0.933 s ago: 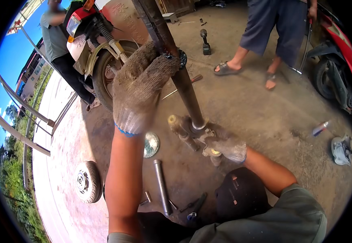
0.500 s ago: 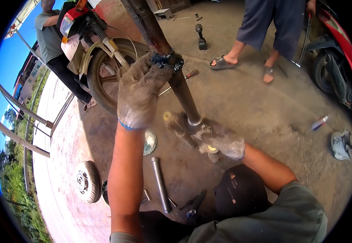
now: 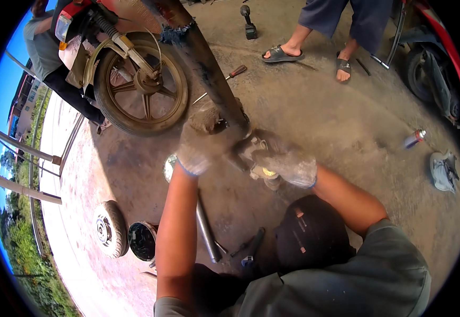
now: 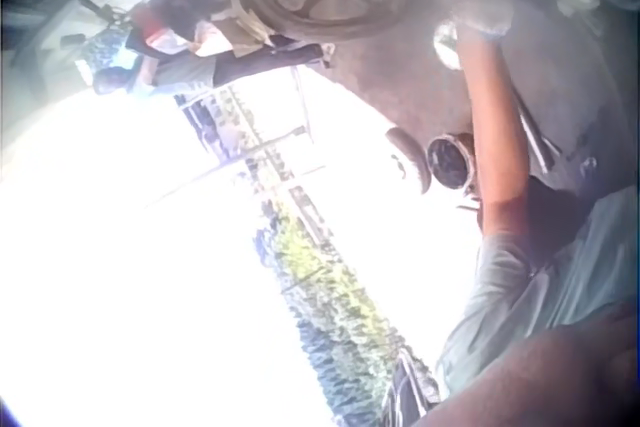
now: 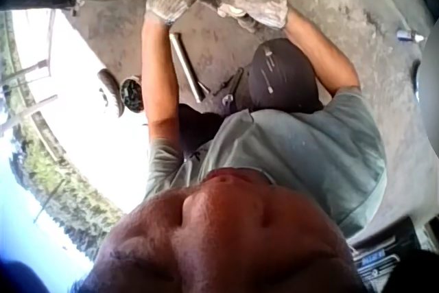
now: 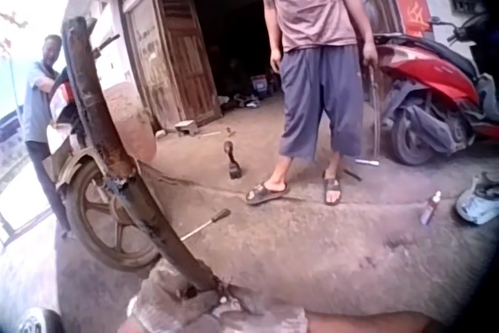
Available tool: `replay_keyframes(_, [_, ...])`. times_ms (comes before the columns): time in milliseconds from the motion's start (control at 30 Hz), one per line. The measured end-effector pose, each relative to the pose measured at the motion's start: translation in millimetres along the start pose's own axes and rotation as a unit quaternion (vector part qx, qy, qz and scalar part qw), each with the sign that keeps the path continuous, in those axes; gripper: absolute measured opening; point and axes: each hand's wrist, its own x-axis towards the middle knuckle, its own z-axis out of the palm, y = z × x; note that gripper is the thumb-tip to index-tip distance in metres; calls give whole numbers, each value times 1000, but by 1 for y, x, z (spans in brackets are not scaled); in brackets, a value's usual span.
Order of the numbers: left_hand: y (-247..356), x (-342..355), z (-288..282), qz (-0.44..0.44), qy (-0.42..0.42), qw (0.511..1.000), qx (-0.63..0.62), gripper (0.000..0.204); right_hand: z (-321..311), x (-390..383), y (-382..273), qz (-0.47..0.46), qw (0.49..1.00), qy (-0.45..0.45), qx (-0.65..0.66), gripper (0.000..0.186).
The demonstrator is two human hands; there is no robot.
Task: The person cleans and applies grease to motorcycle fork components and ball bearings by hand and using a thin tool while sitting on the ground.
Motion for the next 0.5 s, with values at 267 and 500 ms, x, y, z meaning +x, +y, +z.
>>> replay_keyframes(267, [18,-9,-1,-53,-43,987,142,44,-9,12,25,-47,998,23,-21,42])
replay_keyframes(500, [21,-6,-6,-122,-38,988,88,50,-11,11,21,-11,999,11,-33,52])
